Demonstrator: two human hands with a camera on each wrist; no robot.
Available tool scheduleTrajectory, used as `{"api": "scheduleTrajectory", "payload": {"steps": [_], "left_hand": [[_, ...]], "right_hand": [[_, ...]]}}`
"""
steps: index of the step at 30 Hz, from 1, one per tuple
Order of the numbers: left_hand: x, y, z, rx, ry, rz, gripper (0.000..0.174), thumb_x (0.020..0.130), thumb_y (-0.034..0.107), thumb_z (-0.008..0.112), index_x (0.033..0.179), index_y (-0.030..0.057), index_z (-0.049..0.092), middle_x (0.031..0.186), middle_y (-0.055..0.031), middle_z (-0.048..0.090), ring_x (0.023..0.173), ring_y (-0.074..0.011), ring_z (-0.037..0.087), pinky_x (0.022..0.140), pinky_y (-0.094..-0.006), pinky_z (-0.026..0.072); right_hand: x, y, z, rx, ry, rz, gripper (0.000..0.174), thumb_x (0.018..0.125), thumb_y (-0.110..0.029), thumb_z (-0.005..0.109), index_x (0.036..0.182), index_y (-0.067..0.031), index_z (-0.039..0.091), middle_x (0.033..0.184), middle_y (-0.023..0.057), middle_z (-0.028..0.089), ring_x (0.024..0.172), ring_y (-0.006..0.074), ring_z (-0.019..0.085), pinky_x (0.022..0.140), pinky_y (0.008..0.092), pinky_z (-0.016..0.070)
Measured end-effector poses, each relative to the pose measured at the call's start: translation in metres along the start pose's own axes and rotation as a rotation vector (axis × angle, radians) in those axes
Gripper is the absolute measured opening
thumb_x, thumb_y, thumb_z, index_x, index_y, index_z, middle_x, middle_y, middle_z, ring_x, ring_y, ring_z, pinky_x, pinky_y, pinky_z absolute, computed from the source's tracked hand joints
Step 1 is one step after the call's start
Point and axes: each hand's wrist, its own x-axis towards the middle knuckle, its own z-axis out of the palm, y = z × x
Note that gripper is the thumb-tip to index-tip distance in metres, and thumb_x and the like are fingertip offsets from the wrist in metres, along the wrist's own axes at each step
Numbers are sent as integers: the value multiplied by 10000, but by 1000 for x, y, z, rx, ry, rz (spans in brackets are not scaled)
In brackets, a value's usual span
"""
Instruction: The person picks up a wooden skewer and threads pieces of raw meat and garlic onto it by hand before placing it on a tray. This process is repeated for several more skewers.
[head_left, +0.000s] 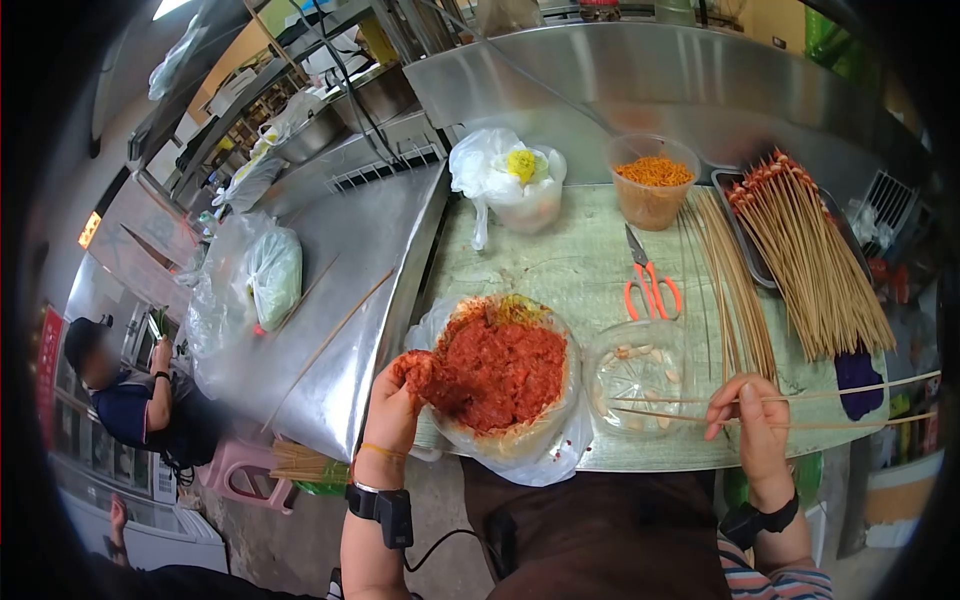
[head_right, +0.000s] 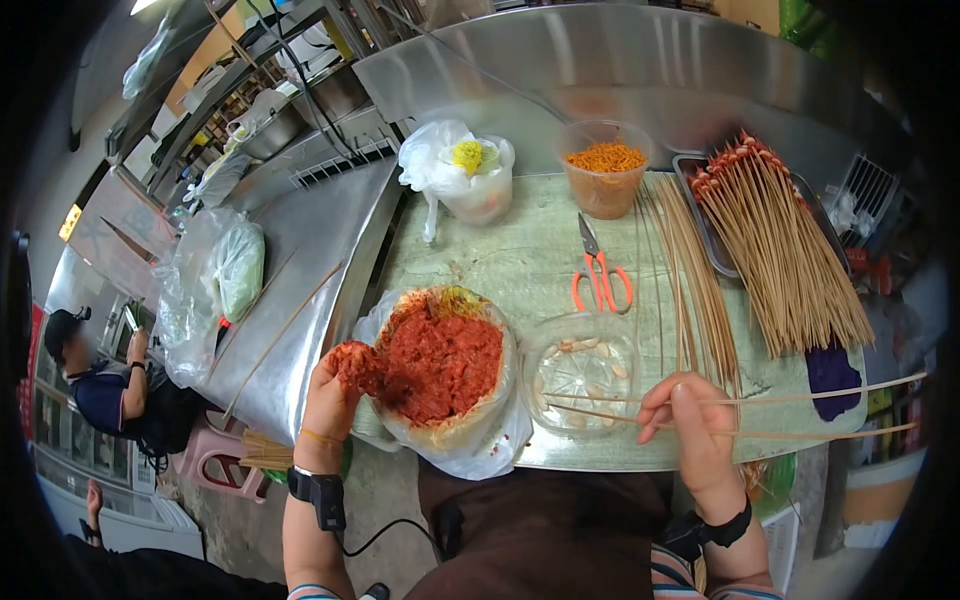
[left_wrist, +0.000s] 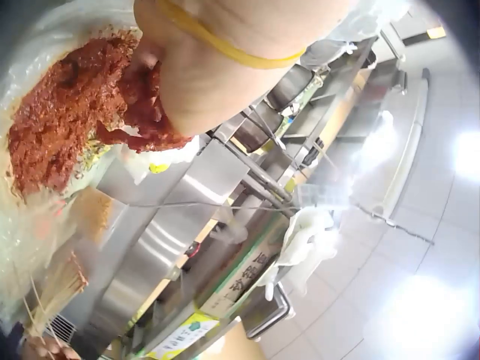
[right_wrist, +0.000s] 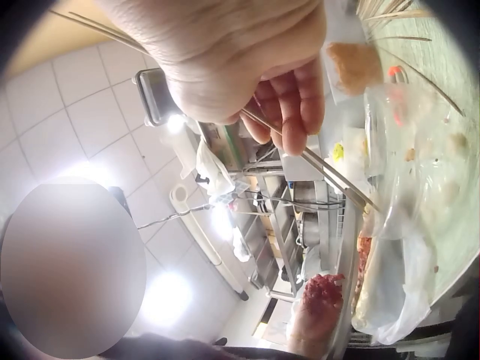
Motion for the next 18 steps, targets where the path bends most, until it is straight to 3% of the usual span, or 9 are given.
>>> {"api": "scheduleTrajectory", "payload": {"steps": [6,11,15,18], "left_hand": [[8,-17,-2,85,-23,57,196,774,9,671,955,36,600,892,7,613,784,-75,563,700,-213,453],[8,-19,2,-65,35,26,118,837,36,599,953,18,597,892,-45,645,768,-126,619,720,-241,501],[9,-17,3,-89,-28,-2,168,871,75,564,1021,6,595,940,-69,655,793,-149,631,720,-256,513],[10,-12,6,-166,63,-84,158,876,58,536,1011,-5,590,894,-88,661,724,-147,627,638,-249,510]], "right_hand": [[2,-1,6,-18,-7,-12,312,966,-229,410,845,19,554,753,111,589,605,154,575,601,261,475],[1,1,4,-9,-2,-4,314,967,-228,408,846,22,554,753,113,588,606,154,575,600,256,473],[1,3,4,-20,-2,0,316,966,-227,407,843,24,553,753,115,588,603,155,577,598,251,469],[1,2,4,-22,-1,-2,315,965,-222,406,839,25,554,752,117,587,603,155,577,598,252,469]]}}
